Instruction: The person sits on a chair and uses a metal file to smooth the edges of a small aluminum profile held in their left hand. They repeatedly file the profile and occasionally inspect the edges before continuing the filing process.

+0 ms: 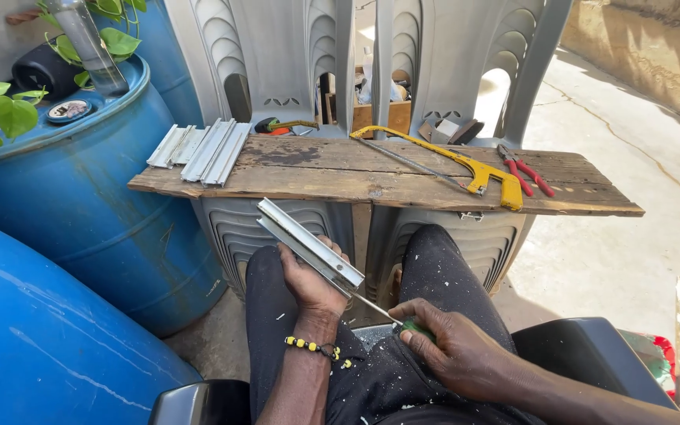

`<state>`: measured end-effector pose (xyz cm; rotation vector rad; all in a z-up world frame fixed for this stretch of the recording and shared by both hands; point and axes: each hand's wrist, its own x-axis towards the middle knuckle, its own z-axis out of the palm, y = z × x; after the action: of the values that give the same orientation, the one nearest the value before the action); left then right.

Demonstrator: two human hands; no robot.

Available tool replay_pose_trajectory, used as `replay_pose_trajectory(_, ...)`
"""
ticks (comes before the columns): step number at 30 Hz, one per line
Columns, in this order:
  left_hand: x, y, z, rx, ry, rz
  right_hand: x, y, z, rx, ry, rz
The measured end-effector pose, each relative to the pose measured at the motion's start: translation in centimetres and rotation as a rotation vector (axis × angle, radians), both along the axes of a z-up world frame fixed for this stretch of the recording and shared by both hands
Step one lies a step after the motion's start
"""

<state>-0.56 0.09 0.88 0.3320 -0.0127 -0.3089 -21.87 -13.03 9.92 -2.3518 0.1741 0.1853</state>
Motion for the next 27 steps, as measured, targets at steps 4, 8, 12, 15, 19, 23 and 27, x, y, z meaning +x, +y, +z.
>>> replay_pose_trajectory(4, -0.1, -0.6, -0.3, -0.013, 0.027, -0.042, 0.5, 1.2, 0.7, 0.293, 0.12, -0.113)
replay_pose_trajectory(8, -0.9, -1.6, -0.6, -0.038, -0.009, -0.089, 1.0, 1.5, 0.1, 0.119, 0.099, -0.163)
replay_pose_trajectory(12, -1.1, -1.4, -0.5, -0.124, -0.127, -0.14, 1.6, -1.1, -5.1, 1.068, 0.084, -0.069)
replay_pose_trajectory(15, -1.0, -1.3, -0.1, -0.209, -0.22, -0.199, 2.2, -2.6, -5.7, 1.043, 0.065, 0.072)
replay_pose_trajectory(19, -0.4, -0.7, -0.1, -0.024, -0.012, -0.102, 1.2, -2.0, -1.9, 0.691, 0.193, 0.153)
replay_pose_trajectory(23, 0.9, 0.1, -0.3, 0.039, 0.054, -0.01, 0.4, -2.5, -0.6, 0.094, -0.255, 0.28)
replay_pose_trajectory(27, 0.3, -0.4, -0.1, 0.772, -0.369, 0.405, 1.4, -3.8, -1.5, 0.053, -0.561, 0.004)
